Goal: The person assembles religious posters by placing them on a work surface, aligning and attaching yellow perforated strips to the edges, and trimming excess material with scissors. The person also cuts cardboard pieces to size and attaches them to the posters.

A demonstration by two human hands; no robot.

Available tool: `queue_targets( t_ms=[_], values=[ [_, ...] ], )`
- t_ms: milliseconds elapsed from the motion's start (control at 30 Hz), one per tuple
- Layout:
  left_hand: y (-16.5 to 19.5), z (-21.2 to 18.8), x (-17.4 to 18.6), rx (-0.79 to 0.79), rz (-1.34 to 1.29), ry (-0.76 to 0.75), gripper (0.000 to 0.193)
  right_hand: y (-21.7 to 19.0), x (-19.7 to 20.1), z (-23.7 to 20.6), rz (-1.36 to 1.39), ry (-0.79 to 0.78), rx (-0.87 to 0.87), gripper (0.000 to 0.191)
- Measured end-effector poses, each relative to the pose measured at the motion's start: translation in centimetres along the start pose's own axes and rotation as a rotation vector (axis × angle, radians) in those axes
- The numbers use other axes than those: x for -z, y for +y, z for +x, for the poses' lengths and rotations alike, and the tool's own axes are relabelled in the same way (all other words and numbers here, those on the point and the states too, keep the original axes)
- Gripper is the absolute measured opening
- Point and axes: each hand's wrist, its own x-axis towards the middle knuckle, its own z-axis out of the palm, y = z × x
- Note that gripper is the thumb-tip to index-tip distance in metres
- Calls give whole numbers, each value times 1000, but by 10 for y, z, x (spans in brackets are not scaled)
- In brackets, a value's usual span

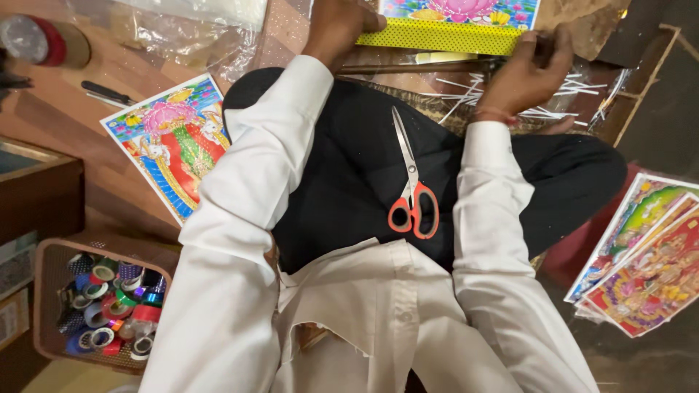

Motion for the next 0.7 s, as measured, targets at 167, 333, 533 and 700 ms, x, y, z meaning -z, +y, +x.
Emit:
queue_targets(
  t_ms=[167, 333, 533, 700],
  values=[
    [-6, 7, 4, 85, 21, 44, 17, -44, -30, -69, -561, -782, 659, 70],
    [-6, 8, 0, -94, 61, 25, 19, -72, -20, -85, -709, -1002, 743, 99],
    [17, -18, -5, 45, -78, -10, 26, -40, 35, -26, -822, -955, 353, 127],
    [24, -27, -8, 35, -108, 0, 27, -12, 34, -3, -497, -771, 309, 84]
  ],
)
